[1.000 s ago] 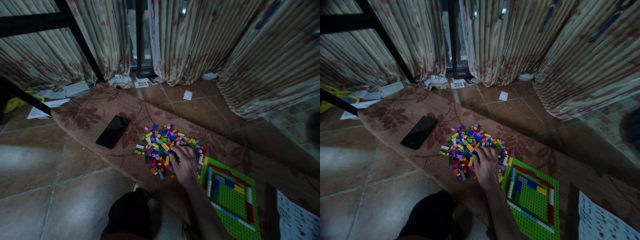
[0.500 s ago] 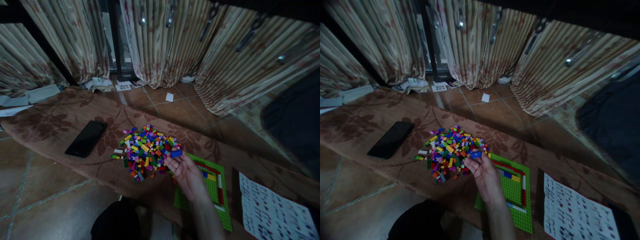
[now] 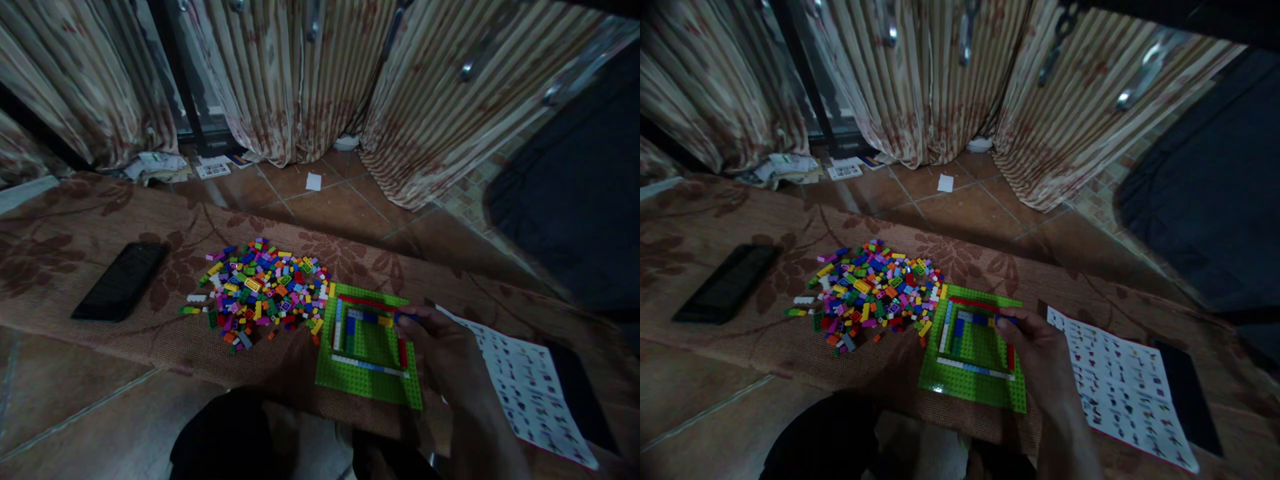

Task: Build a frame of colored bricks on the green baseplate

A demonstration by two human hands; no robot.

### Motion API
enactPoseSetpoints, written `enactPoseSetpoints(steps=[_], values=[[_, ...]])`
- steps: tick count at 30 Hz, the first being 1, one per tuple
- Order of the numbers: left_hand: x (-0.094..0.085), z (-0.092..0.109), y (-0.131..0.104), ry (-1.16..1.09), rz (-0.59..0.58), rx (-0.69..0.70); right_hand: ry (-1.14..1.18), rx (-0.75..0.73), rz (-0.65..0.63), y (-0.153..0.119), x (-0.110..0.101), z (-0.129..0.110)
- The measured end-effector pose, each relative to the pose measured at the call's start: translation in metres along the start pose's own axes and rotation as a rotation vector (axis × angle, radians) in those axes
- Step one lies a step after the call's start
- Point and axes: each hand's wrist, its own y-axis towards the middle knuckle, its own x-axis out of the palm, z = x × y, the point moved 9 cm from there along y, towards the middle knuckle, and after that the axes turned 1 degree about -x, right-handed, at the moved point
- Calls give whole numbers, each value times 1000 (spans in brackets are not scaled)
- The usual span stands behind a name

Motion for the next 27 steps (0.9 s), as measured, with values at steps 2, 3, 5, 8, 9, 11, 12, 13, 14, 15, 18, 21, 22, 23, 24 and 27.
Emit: enactPoseSetpoints(steps=[2,3,5,8,9,11,12,13,14,15,18,21,22,23,24,27], values=[[10,-16,0,-9,-40,-112,-165,-17,-21,0,-8,9],[14,-24,0,-11,-58,-169,-252,-29,-42,-1,-10,12],[19,-39,-2,-8,-87,-276,-401,-56,-114,-3,-8,18],[20,-59,-10,45,-108,-513,-523,-81,-225,-7,-6,24],[18,-68,-17,84,-100,-651,-546,-82,-245,-8,-7,25],[12,-75,-23,142,-84,-796,-577,-70,-265,-9,-9,27],[11,-71,-19,145,-82,-748,-582,-60,-262,-9,-10,28],[12,-62,-12,127,-84,-624,-581,-49,-252,-9,-12,28],[14,-49,-4,94,-94,-453,-575,-41,-236,-9,-12,28],[15,-36,1,59,-104,-296,-566,-39,-219,-9,-13,28],[15,-25,-1,9,-110,-115,-543,-41,-187,-8,-12,28],[14,-25,-6,-16,-122,-73,-518,-37,-142,-6,-17,30],[14,-24,-7,-27,-125,-67,-497,-43,-118,-5,-20,30],[13,-24,-7,-40,-124,-65,-475,-53,-93,-4,-24,29],[13,-23,-7,-57,-121,-64,-460,-66,-65,-3,-27,28],[12,-19,-6,-138,-95,-59,-483,-119,22,-3,-35,21]])
